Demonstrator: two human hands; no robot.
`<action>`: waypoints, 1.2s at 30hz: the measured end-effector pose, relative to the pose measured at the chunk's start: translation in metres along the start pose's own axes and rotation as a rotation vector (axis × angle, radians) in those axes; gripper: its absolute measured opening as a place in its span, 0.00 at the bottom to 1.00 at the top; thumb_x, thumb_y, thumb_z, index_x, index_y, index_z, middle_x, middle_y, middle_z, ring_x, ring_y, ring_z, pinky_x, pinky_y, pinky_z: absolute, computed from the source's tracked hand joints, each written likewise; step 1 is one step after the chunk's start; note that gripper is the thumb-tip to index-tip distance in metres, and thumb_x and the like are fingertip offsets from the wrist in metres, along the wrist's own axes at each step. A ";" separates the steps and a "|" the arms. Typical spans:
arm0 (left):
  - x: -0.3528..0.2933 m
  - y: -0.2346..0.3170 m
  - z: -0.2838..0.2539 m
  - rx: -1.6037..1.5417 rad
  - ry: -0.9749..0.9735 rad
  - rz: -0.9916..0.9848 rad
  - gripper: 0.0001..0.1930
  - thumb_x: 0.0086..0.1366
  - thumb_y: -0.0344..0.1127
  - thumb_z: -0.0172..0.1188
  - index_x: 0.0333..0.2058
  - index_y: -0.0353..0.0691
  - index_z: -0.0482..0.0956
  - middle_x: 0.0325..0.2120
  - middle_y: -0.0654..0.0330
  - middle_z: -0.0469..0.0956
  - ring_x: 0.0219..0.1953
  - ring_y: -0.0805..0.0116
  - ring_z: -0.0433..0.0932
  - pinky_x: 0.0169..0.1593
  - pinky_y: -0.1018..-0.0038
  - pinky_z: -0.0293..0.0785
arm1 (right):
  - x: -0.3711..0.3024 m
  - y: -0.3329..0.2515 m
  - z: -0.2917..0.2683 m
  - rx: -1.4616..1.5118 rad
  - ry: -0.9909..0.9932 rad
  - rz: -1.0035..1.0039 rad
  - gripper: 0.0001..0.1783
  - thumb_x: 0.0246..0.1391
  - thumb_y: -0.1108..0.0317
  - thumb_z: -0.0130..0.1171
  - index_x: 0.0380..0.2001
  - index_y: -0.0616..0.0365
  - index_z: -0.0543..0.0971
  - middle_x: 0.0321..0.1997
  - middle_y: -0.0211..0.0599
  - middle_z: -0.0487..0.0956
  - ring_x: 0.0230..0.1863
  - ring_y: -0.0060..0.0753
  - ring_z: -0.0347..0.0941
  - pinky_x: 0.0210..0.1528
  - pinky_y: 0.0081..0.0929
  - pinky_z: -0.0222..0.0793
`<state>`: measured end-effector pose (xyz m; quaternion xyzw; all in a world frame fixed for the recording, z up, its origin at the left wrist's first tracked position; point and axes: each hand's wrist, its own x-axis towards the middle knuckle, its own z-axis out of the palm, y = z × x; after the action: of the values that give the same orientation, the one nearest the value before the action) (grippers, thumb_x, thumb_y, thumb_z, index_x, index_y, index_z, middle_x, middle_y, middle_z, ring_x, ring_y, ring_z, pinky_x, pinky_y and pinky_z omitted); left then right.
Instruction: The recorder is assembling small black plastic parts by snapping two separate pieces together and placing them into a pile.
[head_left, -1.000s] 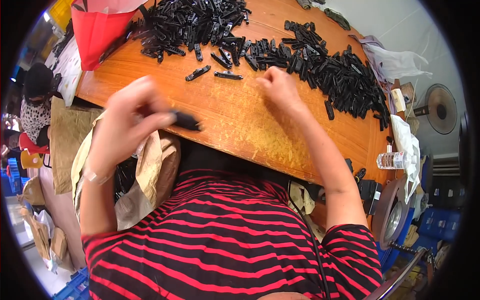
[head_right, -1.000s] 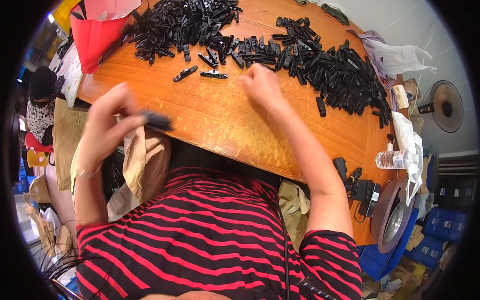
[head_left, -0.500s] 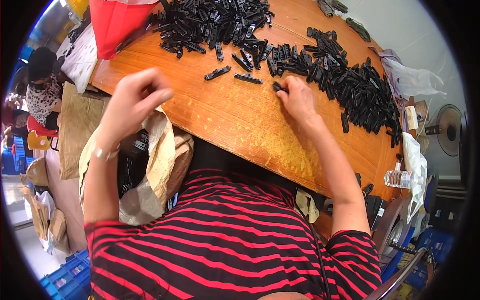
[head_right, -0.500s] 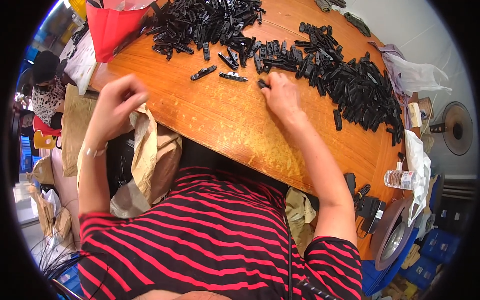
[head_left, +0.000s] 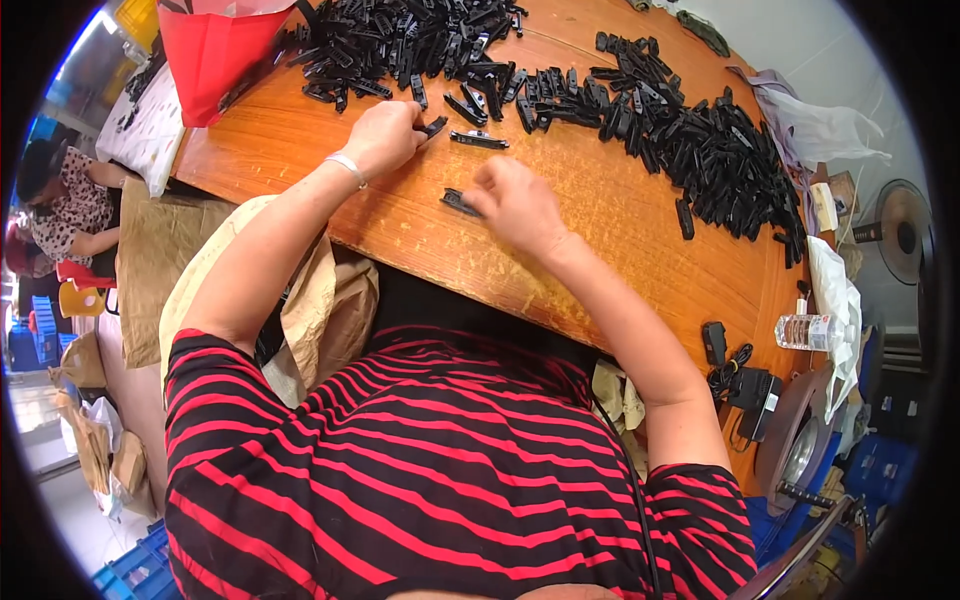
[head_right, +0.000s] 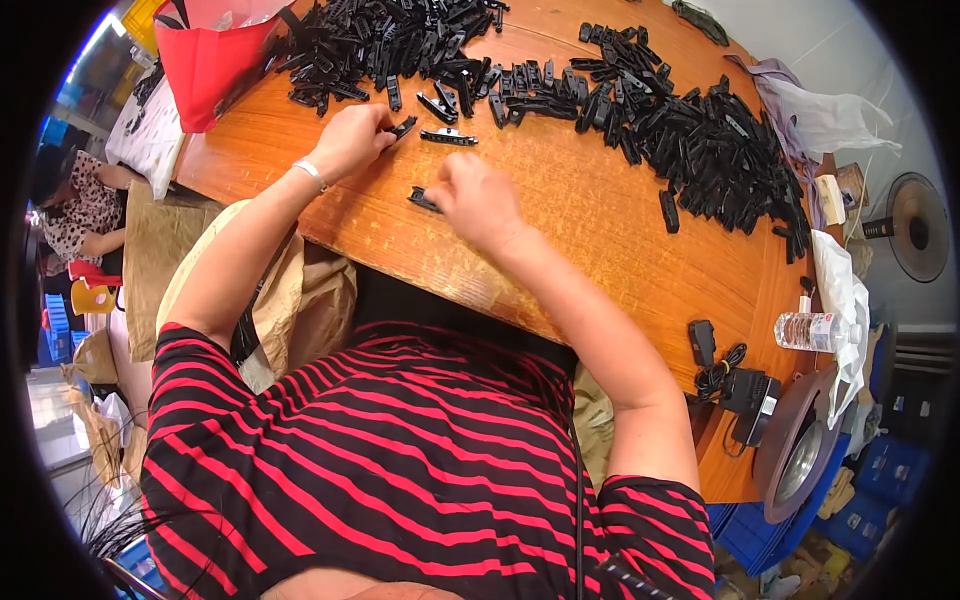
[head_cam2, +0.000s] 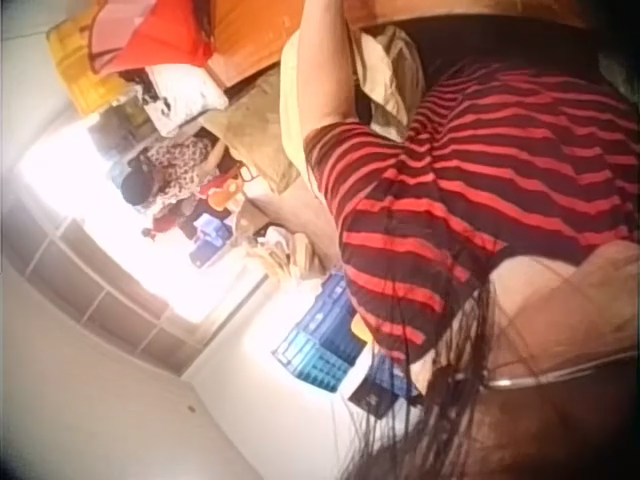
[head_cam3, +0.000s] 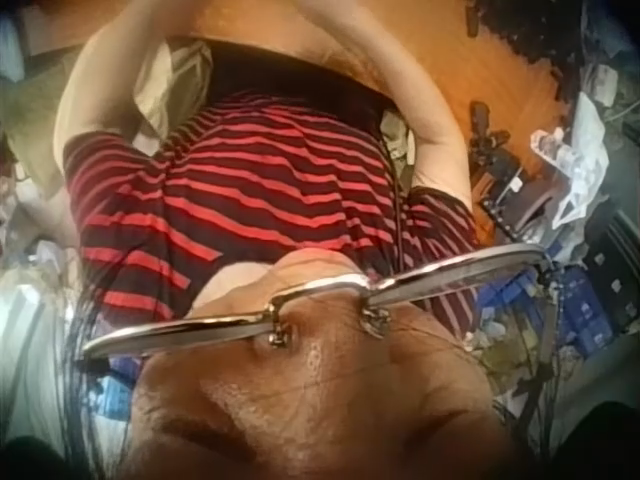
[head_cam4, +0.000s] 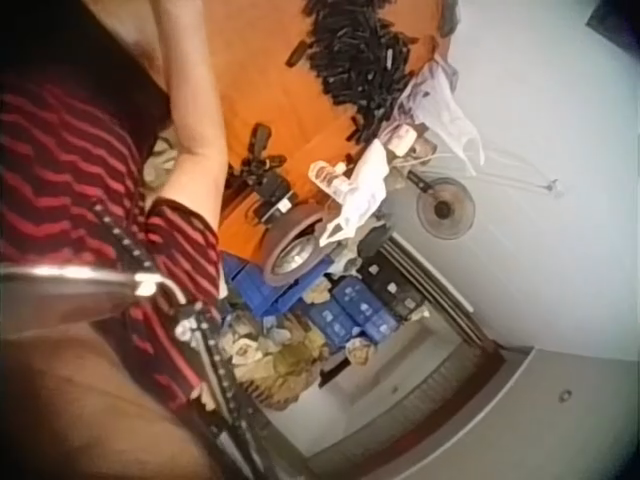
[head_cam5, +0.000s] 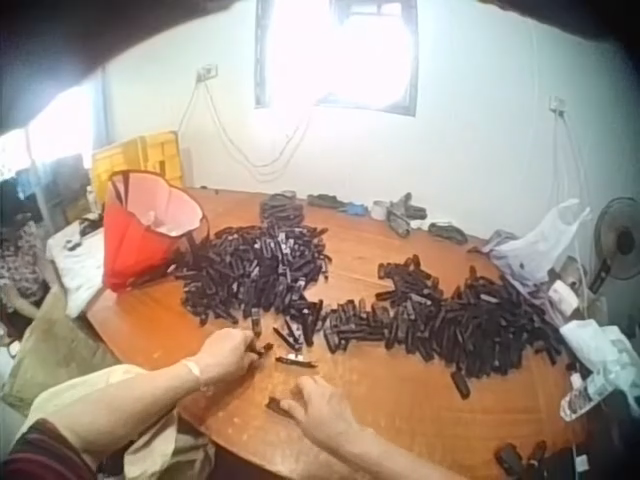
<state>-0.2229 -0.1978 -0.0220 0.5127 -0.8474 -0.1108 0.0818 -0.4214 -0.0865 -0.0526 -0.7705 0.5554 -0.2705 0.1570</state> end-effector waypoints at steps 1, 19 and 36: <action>-0.002 0.003 -0.002 -0.136 -0.029 -0.047 0.11 0.55 0.35 0.63 0.34 0.34 0.77 0.33 0.47 0.80 0.34 0.49 0.79 0.41 0.61 0.75 | 0.003 0.006 -0.004 0.122 0.010 0.085 0.14 0.55 0.62 0.60 0.39 0.60 0.74 0.38 0.42 0.78 0.31 0.41 0.77 0.34 0.36 0.73; -0.049 0.028 0.014 -1.135 -0.381 -0.221 0.09 0.61 0.30 0.63 0.38 0.35 0.75 0.29 0.63 0.77 0.28 0.78 0.77 0.32 0.83 0.76 | -0.012 0.007 -0.017 0.886 -0.292 0.641 0.12 0.60 0.63 0.59 0.32 0.62 0.74 0.21 0.29 0.75 0.15 0.17 0.68 0.16 0.16 0.63; -0.048 0.028 0.039 -0.973 -0.286 -0.281 0.07 0.62 0.31 0.63 0.29 0.36 0.74 0.19 0.66 0.74 0.20 0.80 0.71 0.22 0.82 0.67 | 0.002 -0.004 -0.018 0.674 -0.319 0.634 0.12 0.58 0.67 0.60 0.28 0.63 0.70 0.19 0.32 0.74 0.14 0.21 0.69 0.14 0.21 0.64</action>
<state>-0.2342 -0.1389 -0.0535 0.5037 -0.6237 -0.5705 0.1783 -0.4290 -0.0858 -0.0354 -0.5017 0.6133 -0.2528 0.5552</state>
